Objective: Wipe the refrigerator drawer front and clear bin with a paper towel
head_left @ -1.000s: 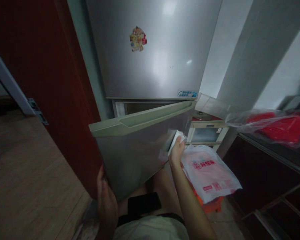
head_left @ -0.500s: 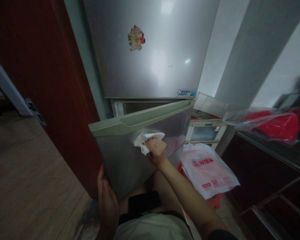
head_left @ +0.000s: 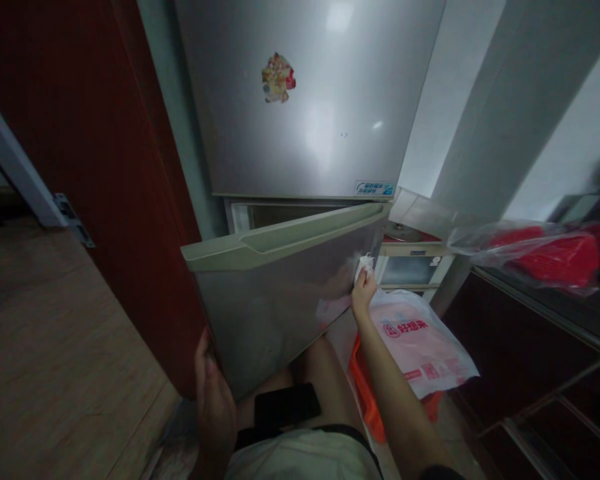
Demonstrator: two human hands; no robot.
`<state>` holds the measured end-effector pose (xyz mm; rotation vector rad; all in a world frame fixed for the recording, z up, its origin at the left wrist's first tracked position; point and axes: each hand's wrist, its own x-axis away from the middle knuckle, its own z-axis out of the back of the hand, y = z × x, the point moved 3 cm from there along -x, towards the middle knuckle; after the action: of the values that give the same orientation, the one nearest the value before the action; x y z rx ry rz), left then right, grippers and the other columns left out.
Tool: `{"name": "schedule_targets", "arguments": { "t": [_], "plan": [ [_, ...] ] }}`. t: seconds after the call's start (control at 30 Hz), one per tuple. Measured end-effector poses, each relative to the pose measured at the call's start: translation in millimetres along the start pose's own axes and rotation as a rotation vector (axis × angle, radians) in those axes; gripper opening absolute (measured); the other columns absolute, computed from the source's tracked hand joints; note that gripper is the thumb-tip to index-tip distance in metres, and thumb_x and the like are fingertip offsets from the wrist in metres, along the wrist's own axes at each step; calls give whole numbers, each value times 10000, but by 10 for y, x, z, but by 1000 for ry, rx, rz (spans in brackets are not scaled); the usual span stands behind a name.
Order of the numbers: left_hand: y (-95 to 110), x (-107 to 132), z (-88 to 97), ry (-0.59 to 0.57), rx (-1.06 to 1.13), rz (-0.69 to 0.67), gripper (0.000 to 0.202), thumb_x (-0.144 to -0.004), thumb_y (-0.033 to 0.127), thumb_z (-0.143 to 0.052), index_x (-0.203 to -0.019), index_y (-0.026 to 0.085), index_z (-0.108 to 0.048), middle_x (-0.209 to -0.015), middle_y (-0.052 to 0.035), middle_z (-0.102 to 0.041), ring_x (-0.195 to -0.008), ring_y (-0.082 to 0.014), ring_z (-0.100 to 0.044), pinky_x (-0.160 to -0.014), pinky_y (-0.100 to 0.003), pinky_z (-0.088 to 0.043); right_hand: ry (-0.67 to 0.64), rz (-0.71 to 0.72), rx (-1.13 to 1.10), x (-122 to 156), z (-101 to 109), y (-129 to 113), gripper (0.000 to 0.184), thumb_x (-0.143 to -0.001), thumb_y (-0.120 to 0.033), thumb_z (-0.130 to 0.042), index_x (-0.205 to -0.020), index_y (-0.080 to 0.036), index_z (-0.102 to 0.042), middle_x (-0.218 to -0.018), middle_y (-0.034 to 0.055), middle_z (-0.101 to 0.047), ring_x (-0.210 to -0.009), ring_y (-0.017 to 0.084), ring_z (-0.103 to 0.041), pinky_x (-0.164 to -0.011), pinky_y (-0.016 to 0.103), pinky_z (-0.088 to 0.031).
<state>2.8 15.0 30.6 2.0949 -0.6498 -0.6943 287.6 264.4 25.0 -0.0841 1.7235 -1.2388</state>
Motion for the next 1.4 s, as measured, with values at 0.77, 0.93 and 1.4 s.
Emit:
{"name": "schedule_targets", "arguments": {
  "t": [0.77, 0.93, 1.4],
  "plan": [
    [67, 36, 23, 32, 54, 129, 586, -891, 562, -594, -1380, 241, -553, -1535, -81, -503, -1497, -265, -328, -1259, -415, -185, -163, 788, -307, 1090, -93, -2797, 498, -1057, -368, -277, -797, -203, -669, -700, 31, -691, -675, 148, -644, -644, 279, -418],
    [37, -68, 94, -18, 58, 138, 491, -954, 521, -489, -1368, 282, -600, -1525, -39, -523, -1481, -248, -365, -1243, -416, -246, -170, 975, -212, 1040, -121, -3037, 527, -1072, -339, -261, -706, -213, -619, -593, -3, -601, -583, 130, -540, -592, 308, -316],
    [124, -303, 190, -103, 103, 231, 619, -843, 676, -601, -1267, 230, -668, -1381, -90, -651, -1387, -303, -500, -1199, -495, -333, -504, 1362, -298, 1929, -105, -2026, 179, -910, -129, -574, -754, -217, -588, -585, -77, -570, -552, 94, -487, -573, 281, -274]
  ]
}}
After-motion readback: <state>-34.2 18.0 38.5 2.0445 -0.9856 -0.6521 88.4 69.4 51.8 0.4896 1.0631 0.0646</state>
